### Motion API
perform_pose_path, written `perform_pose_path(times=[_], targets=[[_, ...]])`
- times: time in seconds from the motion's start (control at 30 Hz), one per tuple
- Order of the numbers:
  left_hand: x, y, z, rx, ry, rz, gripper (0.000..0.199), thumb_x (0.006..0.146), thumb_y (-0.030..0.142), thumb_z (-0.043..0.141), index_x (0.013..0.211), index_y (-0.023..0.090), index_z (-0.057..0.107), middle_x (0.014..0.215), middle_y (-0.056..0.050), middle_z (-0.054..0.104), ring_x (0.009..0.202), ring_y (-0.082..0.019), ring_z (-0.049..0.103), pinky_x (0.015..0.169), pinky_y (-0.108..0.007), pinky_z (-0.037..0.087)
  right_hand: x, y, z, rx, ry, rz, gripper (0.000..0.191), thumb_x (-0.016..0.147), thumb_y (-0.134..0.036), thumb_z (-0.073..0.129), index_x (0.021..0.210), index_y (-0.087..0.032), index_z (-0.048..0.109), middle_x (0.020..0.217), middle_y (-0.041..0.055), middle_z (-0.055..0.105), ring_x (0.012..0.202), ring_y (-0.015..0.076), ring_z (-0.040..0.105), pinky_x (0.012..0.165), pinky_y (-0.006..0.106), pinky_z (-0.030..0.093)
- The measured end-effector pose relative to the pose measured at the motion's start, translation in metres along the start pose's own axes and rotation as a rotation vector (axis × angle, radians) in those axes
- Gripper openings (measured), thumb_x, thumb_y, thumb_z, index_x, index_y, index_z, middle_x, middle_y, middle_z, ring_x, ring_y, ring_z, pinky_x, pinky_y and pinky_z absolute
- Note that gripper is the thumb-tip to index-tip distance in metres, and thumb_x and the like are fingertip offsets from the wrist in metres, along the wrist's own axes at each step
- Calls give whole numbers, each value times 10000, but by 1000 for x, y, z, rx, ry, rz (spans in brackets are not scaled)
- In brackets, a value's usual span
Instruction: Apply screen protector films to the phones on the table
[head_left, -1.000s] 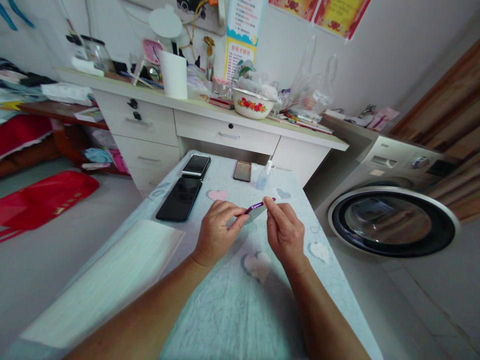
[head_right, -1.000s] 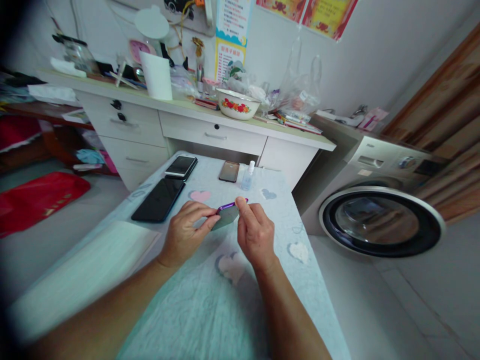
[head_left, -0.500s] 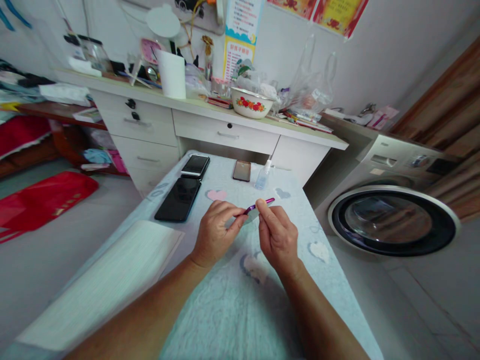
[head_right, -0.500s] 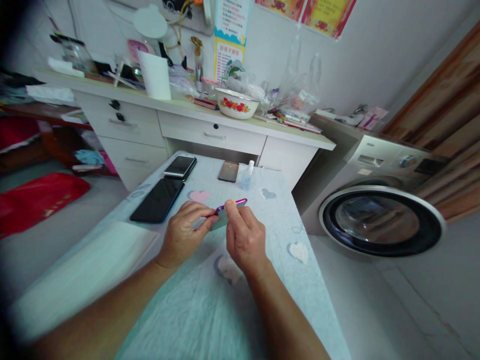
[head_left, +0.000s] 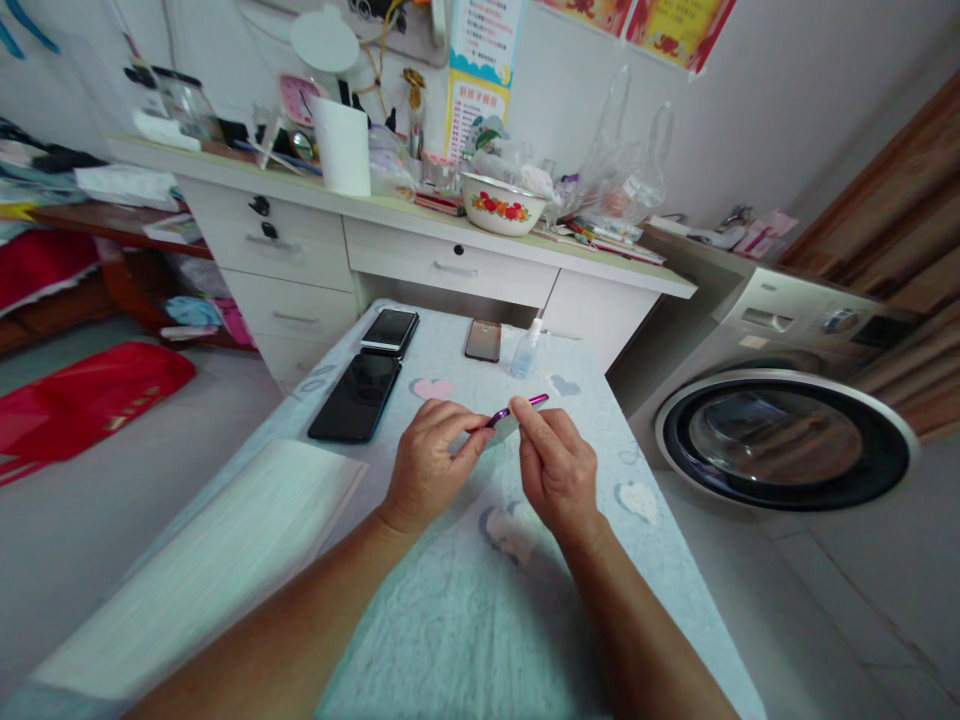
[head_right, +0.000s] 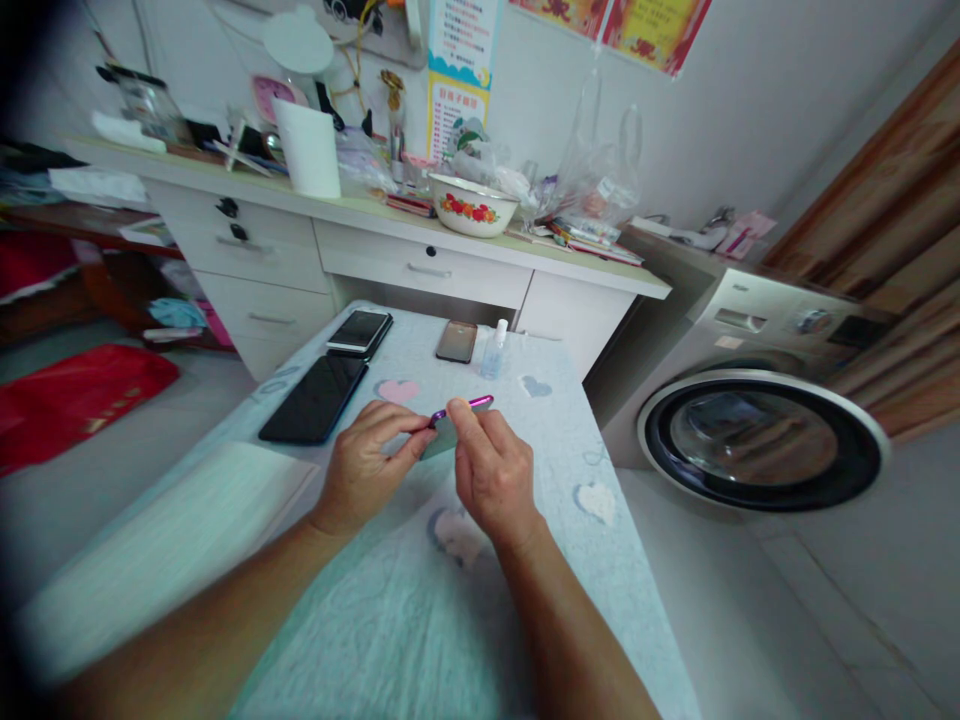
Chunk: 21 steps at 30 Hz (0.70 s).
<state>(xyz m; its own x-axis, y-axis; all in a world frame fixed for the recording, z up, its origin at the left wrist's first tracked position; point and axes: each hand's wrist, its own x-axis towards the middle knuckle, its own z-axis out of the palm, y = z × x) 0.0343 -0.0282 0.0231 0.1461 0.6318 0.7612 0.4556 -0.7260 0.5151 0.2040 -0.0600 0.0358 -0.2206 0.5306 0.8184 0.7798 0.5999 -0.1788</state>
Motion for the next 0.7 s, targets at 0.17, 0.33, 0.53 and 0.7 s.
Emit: perform_pose_path(times=[0.17, 0.33, 0.53, 0.7], targets=[[-1, -2, 0, 8, -4, -7, 57, 862, 221, 634, 853, 202, 687, 792, -16, 679, 801, -163, 590, 737, -318, 478, 1, 13, -4, -39, 52, 74, 430, 937, -116, 437, 1332, -232, 561, 893, 53, 620, 789, 150, 613, 713, 270, 533], [-2, -2, -1, 4, -7, -3, 50, 855, 217, 646, 862, 195, 690, 796, -17, 684, 805, -162, 591, 748, -313, 473, 2, 16, -7, -46, 86, 135, 393, 943, -119, 444, 1291, -235, 586, 843, 34, 599, 763, 145, 596, 687, 260, 516], [0, -1, 0, 3, -7, -5, 51, 857, 215, 643, 860, 191, 688, 789, -18, 679, 802, -161, 590, 740, -309, 474, 3, 8, -4, -29, 81, 93, 407, 942, -118, 443, 1315, -227, 563, 838, 35, 594, 752, 146, 596, 685, 262, 522], [-1, -2, 0, -6, -17, -19, 58, 862, 226, 635, 858, 206, 689, 784, -15, 675, 800, -164, 593, 729, -314, 476, 0, -3, 1, 31, 23, 45, 468, 931, -109, 446, 1377, -236, 508, 930, 62, 611, 816, 155, 614, 728, 271, 535]])
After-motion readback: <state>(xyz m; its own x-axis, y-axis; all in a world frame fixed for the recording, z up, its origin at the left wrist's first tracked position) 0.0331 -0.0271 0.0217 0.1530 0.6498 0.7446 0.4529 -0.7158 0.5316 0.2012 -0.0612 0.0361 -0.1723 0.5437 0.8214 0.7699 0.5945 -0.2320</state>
